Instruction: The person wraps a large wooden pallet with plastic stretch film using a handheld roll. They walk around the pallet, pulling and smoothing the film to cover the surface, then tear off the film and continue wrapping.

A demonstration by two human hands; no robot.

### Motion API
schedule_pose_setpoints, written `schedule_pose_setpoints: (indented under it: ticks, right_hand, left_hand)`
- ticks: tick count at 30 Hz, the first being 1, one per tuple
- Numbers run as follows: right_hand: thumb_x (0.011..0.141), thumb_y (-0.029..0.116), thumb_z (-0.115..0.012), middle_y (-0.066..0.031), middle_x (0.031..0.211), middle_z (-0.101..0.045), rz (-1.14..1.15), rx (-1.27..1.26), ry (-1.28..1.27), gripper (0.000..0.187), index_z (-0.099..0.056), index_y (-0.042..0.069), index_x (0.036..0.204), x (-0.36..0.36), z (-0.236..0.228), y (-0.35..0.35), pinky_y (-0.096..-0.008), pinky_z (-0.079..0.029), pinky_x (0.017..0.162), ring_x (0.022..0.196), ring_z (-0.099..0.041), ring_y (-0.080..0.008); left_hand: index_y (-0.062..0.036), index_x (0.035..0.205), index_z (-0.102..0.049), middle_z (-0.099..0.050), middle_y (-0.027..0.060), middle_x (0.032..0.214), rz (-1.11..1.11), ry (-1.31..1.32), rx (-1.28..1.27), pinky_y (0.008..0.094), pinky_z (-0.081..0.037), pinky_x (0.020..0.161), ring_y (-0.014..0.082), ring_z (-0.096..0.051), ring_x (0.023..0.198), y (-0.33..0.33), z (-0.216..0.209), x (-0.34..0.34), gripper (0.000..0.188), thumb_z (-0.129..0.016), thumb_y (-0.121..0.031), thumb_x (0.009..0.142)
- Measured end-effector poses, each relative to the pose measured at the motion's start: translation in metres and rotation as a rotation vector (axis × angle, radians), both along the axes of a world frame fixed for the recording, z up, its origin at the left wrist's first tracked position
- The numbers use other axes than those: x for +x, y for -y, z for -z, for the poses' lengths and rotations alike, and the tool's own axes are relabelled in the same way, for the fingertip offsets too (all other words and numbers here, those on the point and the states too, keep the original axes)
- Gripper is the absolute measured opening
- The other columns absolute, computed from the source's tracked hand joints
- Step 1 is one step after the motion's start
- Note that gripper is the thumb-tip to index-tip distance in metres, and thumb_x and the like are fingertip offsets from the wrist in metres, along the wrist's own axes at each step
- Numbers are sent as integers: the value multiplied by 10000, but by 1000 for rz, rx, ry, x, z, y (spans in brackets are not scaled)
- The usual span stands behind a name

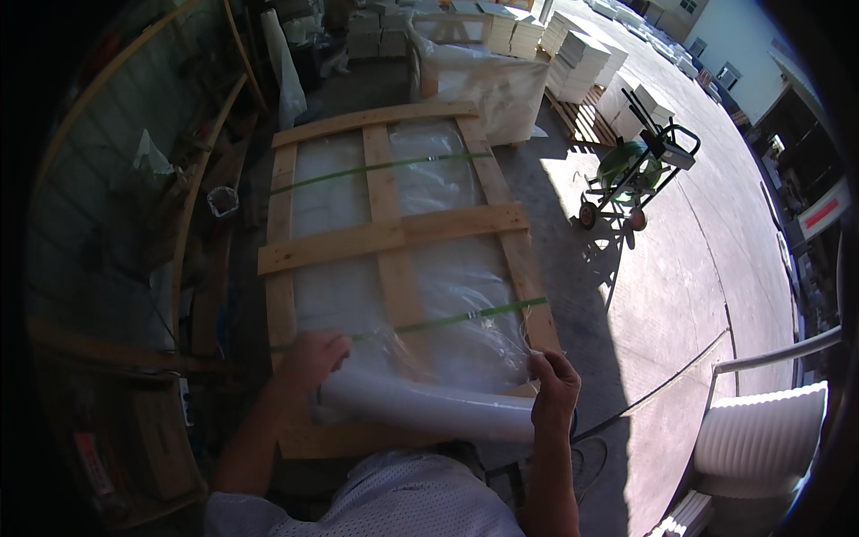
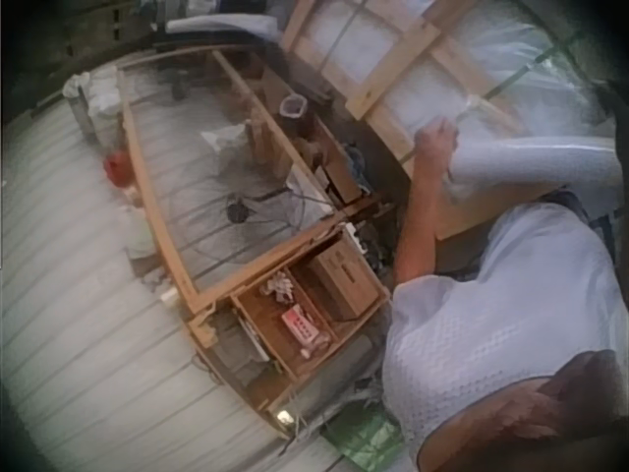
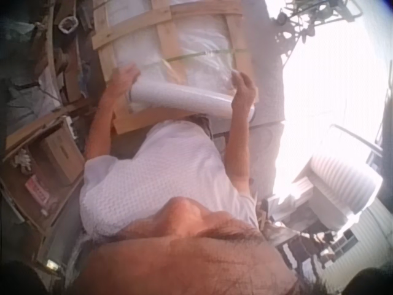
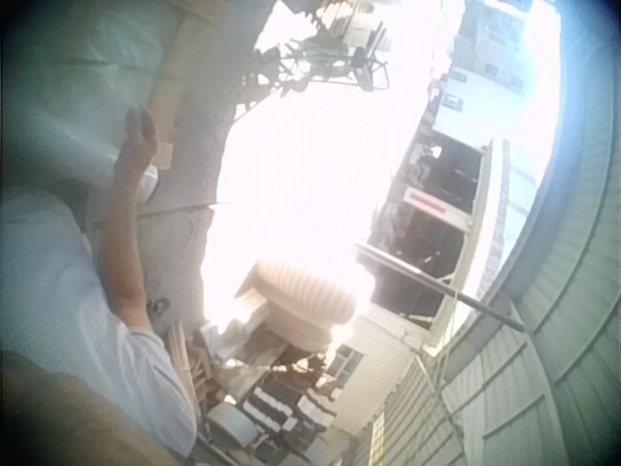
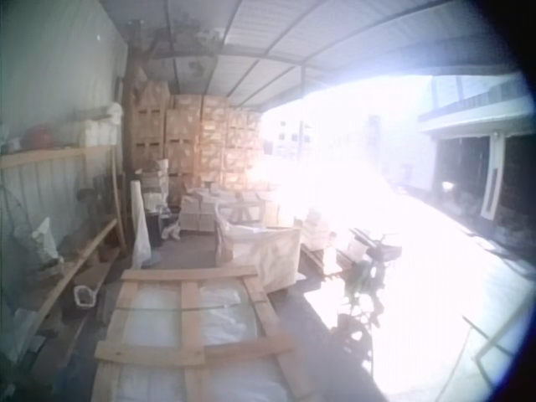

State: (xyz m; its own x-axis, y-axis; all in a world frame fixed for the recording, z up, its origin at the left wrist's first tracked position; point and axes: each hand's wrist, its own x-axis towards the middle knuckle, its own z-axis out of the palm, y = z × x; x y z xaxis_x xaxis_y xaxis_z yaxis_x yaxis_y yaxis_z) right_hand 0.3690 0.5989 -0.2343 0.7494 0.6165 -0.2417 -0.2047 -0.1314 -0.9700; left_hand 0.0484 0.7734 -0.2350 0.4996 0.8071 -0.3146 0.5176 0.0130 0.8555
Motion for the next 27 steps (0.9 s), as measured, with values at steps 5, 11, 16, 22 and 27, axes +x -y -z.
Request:
schedule_pose_setpoints:
  ticks: [5,11,16,22,27]
  right_hand:
    - [791,19,-681,-72,851,-654,-89,-2,59,128,-692,-43,902,-10,-24,17,-244,-452,751,788,-593,-135]
    - [790,21,-700,-92,972,-656,-599,129,108,127,-698,-15,911,-26,-29,5,-279,-457,842,909,-611,-163]
    - [821,67,-694,-86,1065,-679,-699,118,160,192,-683,-13,995,-39,-21,-7,-293,-483,869,987,-621,-139]
    - [881,121,-667,-89,1008,-702,-628,42,127,224,-672,-14,1059,-44,-30,-2,-275,-501,831,924,-639,-124]
    - [881,128,-664,-91,948,-711,-568,24,143,208,-680,14,1053,-48,-32,-3,-285,-521,784,864,-663,-143]
  left_hand:
    - [3,790,-603,-604,72,814,282,118,378,270,-467,644,138,-580,716,3,-45,7,231,-529,-143,954]
    - [19,857,-607,-595,113,955,454,452,274,301,-499,724,179,-607,816,36,-65,65,164,-557,-109,947]
    - [16,825,-594,-590,120,931,612,477,373,310,-506,742,209,-617,820,52,-55,112,113,-611,-61,904]
    - [-3,953,-578,-587,124,997,558,490,477,333,-495,827,235,-611,934,50,-49,118,168,-677,-77,840]
    - [-24,1294,-437,-450,162,1302,572,338,234,348,-379,1042,248,-454,1238,40,-26,99,571,-707,-111,799]
